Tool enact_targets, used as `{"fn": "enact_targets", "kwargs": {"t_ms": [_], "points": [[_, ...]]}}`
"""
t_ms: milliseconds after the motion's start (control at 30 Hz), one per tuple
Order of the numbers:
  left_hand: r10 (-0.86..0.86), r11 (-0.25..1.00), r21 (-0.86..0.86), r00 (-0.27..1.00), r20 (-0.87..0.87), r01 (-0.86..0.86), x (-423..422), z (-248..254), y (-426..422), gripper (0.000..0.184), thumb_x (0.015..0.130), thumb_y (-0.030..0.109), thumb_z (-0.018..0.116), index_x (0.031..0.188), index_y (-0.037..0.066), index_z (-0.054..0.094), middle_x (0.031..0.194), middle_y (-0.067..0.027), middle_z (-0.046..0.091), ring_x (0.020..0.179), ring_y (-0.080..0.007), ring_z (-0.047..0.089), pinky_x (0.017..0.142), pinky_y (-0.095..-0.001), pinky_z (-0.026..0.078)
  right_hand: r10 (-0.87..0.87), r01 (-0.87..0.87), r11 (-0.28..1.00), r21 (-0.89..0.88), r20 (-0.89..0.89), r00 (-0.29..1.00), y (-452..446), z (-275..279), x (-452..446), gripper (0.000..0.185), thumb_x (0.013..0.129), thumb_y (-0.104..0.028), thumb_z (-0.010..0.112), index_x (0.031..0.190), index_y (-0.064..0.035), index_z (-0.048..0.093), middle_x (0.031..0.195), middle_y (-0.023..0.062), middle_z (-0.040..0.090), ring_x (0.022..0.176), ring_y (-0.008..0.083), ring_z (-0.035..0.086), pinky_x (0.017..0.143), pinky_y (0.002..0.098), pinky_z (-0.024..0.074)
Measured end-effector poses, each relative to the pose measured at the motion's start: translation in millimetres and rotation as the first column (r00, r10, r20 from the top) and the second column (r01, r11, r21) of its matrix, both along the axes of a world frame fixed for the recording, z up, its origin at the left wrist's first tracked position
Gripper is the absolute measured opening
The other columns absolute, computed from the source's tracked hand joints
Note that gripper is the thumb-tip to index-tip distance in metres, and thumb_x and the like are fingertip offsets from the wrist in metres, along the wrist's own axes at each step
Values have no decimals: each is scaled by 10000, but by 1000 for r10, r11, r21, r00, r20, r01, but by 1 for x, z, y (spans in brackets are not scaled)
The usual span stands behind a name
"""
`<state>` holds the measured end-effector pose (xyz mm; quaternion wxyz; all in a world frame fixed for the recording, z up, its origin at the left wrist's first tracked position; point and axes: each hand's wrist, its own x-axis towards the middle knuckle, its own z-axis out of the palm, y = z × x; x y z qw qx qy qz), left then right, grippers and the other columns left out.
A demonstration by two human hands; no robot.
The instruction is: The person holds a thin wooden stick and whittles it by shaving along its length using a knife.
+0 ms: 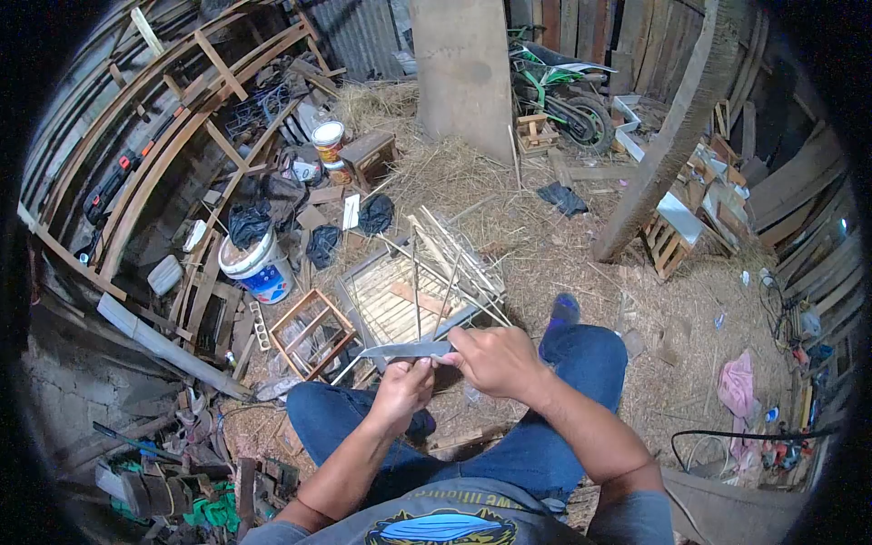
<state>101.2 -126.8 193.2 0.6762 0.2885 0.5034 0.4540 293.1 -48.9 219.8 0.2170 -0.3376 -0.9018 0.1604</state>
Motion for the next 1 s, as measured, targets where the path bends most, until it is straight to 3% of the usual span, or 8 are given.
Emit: {"fn": "enact_targets", "kwargs": {"t_ms": [300,433,567,700,733,833,900,1000], "points": [[3,998,-61,999,38,0,0,-5,9,235,1101,311,470,963,133,539,597,87,345,447,-44,276,394,-239,220,-12,-2,993,118,122,992,17,-12,7,353,994,-434,571,947,-84,561,691,127,694,620,322,706,486,457,518],[9,996,-92,1000,13,-8,-12,-5,4,256,1104,341,453,960,140,518,592,88,324,446,-44,269,395,-235,217,-192,176,980,92,214,958,48,-17,31,360,1013,-460,530,963,-105,563,689,132,697,616,330,707,507,488,522],[25,989,-148,1000,0,-24,-9,-21,6,276,1106,373,439,962,148,511,600,85,330,443,-48,260,387,-242,206,-209,192,977,93,236,949,41,-28,24,370,1017,-454,521,954,-91,553,690,138,695,617,353,703,521,506,521],[-3,997,-72,992,-128,-6,-4,-22,7,287,1101,375,458,951,138,520,588,82,347,424,-50,273,380,-243,210,-95,90,995,32,268,959,24,-30,6,366,1017,-446,524,954,-86,551,705,138,695,636,361,707,529,494,535],[-17,997,-71,994,-111,10,-2,-23,8,277,1100,360,467,947,136,525,586,81,355,419,-50,277,379,-238,212,-68,54,995,82,182,981,21,-32,2,354,1013,-438,538,966,-87,553,707,130,697,625,354,706,520,484,537],[-38,999,-3,988,-151,38,-3,-20,2,284,1097,357,480,923,140,538,589,74,385,422,-51,273,380,-249,196,-177,172,984,43,250,952,39,-29,8,343,1008,-430,552,978,-88,556,714,131,700,609,357,699,517,494,533],[-33,999,-39,991,-131,28,-4,-25,2,289,1097,357,479,916,139,537,588,74,378,423,-50,268,381,-251,194,-98,88,994,71,163,982,47,-35,17,347,1011,-437,540,989,-91,559,727,143,704,617,368,698,525,501,533],[-47,996,-85,995,-86,39,-2,-24,8,286,1097,360,477,926,137,530,590,77,359,424,-48,265,381,-248,194,-88,71,994,78,250,964,55,-40,21,342,1009,-432,542,977,-92,561,744,145,710,648,370,703,535,507,532]]}}
